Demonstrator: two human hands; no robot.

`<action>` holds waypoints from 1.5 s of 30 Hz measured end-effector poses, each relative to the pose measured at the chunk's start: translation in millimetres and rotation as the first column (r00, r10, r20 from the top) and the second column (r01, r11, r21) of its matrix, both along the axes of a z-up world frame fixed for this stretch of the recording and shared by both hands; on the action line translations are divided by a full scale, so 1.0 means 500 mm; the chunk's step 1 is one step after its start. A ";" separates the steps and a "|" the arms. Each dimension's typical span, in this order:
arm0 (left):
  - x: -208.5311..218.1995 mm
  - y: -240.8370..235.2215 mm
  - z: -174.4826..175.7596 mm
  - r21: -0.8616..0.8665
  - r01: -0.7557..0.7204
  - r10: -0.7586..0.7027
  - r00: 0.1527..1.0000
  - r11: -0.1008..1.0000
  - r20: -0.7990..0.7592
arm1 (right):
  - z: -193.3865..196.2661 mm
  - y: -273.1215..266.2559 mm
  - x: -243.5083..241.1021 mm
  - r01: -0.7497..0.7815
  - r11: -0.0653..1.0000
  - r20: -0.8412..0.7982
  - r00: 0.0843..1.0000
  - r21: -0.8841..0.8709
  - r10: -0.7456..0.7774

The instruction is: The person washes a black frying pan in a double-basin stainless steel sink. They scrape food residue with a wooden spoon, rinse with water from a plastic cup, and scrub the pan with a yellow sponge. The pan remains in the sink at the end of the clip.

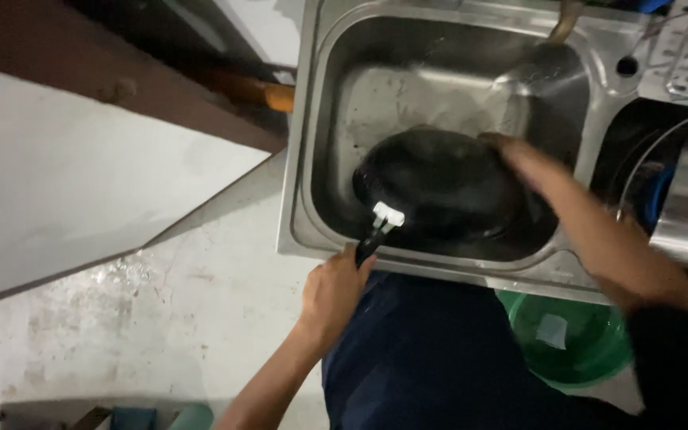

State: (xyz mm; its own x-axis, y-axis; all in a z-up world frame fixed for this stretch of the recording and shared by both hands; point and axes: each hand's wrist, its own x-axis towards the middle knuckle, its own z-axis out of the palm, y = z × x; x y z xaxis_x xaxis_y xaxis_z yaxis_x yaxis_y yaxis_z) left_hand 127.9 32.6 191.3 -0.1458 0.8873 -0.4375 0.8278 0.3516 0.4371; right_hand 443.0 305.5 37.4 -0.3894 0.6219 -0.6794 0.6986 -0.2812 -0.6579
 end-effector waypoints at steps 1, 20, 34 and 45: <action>-0.002 0.001 0.003 -0.004 0.001 -0.001 1.000 1.000 0.016 | 0.048 -0.044 -0.011 0.092 0.993 -0.072 0.994 0.069 -0.087; -0.018 0.008 0.055 -0.075 0.030 -0.032 0.999 0.997 -0.022 | 0.304 -0.141 -0.046 0.330 0.629 -0.653 0.049 -0.704 -0.756; -0.058 -0.011 -0.011 -0.214 -0.008 0.121 0.846 0.977 0.520 | 0.320 -0.275 0.038 0.860 0.508 -0.848 0.231 -0.052 -0.477; -0.091 -0.003 -0.148 -0.834 0.072 0.834 0.033 0.548 0.551 | 0.200 -0.283 0.000 0.584 0.697 -0.403 0.805 0.416 -0.435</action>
